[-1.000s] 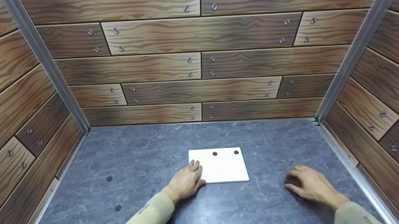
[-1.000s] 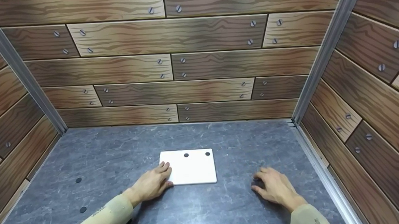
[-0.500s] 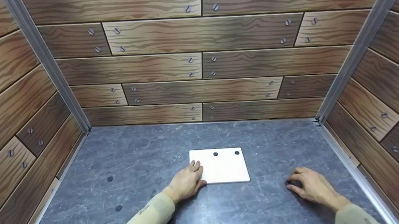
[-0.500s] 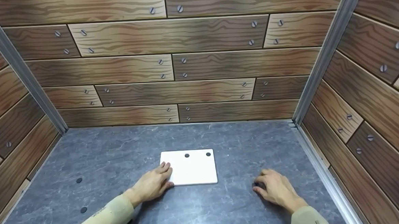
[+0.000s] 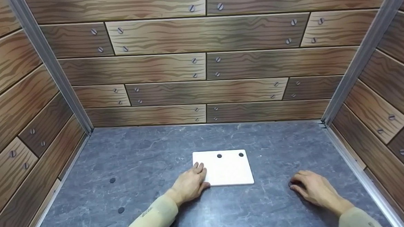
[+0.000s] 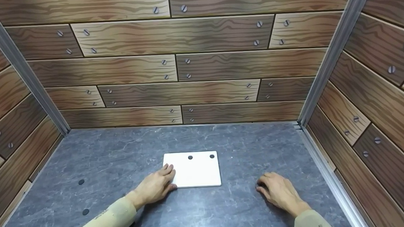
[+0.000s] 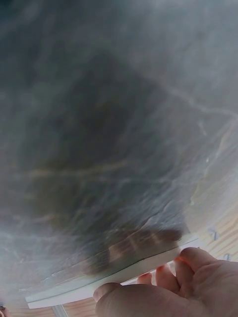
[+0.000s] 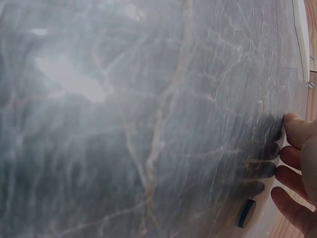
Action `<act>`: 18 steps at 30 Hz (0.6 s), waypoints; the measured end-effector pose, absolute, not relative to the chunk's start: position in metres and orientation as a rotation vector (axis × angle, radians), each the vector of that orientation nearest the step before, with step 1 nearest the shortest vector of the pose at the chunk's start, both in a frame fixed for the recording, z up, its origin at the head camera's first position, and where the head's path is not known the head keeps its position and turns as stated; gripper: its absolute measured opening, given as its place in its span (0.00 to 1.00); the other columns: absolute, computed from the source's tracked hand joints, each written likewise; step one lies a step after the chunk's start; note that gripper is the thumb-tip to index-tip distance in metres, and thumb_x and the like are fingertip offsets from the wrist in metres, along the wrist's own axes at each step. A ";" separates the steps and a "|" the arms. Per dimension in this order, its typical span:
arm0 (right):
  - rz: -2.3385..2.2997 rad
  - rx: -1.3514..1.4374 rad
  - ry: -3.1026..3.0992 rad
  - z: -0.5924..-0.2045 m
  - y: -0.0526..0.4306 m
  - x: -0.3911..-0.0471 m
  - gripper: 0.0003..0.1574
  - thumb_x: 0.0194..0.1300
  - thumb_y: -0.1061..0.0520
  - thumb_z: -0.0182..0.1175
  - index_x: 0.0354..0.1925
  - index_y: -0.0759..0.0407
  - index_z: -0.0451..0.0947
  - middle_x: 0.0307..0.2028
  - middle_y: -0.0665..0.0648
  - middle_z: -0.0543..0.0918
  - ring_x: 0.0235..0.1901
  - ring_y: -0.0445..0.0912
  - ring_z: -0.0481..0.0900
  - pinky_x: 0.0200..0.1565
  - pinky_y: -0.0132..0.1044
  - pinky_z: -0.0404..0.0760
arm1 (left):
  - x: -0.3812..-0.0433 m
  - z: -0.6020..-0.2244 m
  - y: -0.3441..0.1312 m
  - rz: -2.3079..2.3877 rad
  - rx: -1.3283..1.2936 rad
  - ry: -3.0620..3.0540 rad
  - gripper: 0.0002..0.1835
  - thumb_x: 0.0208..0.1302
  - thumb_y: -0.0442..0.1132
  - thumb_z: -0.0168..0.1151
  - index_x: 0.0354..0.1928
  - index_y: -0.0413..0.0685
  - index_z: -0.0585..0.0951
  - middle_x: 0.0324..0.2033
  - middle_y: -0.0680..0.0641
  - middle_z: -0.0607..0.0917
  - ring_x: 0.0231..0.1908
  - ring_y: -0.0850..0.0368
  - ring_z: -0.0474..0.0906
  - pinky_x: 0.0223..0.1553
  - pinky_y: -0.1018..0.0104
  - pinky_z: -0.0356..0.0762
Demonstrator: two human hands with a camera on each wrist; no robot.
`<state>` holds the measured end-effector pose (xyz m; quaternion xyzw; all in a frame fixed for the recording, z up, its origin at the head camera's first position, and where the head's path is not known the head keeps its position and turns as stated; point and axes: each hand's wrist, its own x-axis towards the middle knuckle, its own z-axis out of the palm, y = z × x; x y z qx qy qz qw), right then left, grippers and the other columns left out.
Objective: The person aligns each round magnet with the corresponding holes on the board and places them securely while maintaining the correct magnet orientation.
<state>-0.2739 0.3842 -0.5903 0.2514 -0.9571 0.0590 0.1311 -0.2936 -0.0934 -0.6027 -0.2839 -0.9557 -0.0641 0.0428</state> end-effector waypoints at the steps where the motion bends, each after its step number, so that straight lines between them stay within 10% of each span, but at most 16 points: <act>1: 0.172 0.727 -2.770 -0.590 0.384 -0.274 0.06 0.70 0.50 0.79 0.43 0.45 0.90 0.38 0.43 0.89 0.41 0.46 0.90 0.45 0.49 0.92 | -0.294 -0.603 -0.093 -0.197 -0.869 -2.922 0.33 0.86 0.57 0.59 0.77 0.39 0.79 0.77 0.35 0.81 0.77 0.34 0.79 0.77 0.45 0.83; 18: 0.222 0.712 -2.694 -0.580 0.371 -0.283 0.08 0.70 0.55 0.79 0.45 0.48 0.89 0.41 0.47 0.92 0.42 0.49 0.91 0.45 0.50 0.93 | -0.294 -0.603 -0.092 -0.178 -0.867 -2.913 0.32 0.86 0.57 0.59 0.76 0.40 0.80 0.76 0.35 0.82 0.77 0.34 0.79 0.76 0.45 0.84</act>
